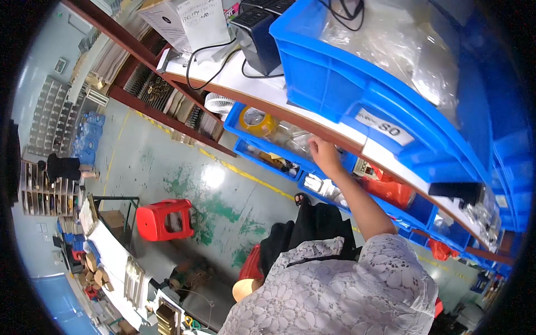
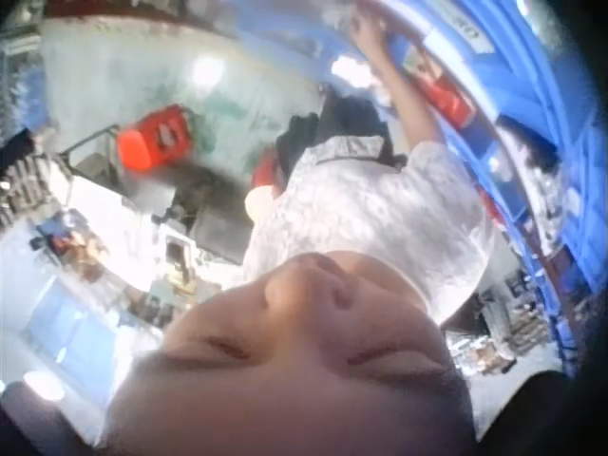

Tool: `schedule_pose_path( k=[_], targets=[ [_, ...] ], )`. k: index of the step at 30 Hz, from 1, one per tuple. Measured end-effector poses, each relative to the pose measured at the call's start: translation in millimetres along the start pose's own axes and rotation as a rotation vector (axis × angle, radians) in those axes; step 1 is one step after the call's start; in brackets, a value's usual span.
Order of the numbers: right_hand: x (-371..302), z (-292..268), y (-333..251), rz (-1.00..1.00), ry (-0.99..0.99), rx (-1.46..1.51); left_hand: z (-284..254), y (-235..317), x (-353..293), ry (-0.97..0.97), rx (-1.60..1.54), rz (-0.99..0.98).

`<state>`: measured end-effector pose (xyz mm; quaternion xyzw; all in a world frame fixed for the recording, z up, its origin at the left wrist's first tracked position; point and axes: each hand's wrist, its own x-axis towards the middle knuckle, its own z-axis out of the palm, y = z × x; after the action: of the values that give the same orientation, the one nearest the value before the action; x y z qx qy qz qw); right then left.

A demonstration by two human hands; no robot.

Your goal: The person wraps a small rectangular object in a metallic foil sheet and places it into a clear plastic bag. They then retrieve a roll of tape from a shelf and handle a stack of cardboard dividers, placing them on the table. Finally, they place a small bag of items into a cardboard box.

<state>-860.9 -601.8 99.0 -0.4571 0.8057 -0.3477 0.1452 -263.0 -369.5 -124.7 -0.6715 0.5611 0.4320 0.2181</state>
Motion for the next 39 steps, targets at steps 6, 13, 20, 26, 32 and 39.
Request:
schedule_pose_path(
  k=[6, 13, 20, 26, 32, 39],
  targets=[
    [70, 46, -12, 0.560, -0.439, 0.830, 19, 5, -9, 0.140, -0.088, -0.003],
    [109, 91, -83, -0.427, -0.029, 0.027, 13, 30, -23, 0.134, -0.295, -0.018],
    [132, 92, -25, 0.134, -0.357, 0.742, -27, 78, -40, 0.111, -0.516, 0.018],
    [124, 72, -18, 0.265, -0.227, 0.914, -91, 161, -77, 0.080, -0.480, -0.011],
    [111, 68, -10, 0.341, -0.103, 1.029, -66, 123, -45, 0.019, -0.767, -0.049],
    [122, 74, -13, 0.446, -0.190, 1.247, -97, 159, -62, -0.028, -0.752, -0.028]
  ],
)
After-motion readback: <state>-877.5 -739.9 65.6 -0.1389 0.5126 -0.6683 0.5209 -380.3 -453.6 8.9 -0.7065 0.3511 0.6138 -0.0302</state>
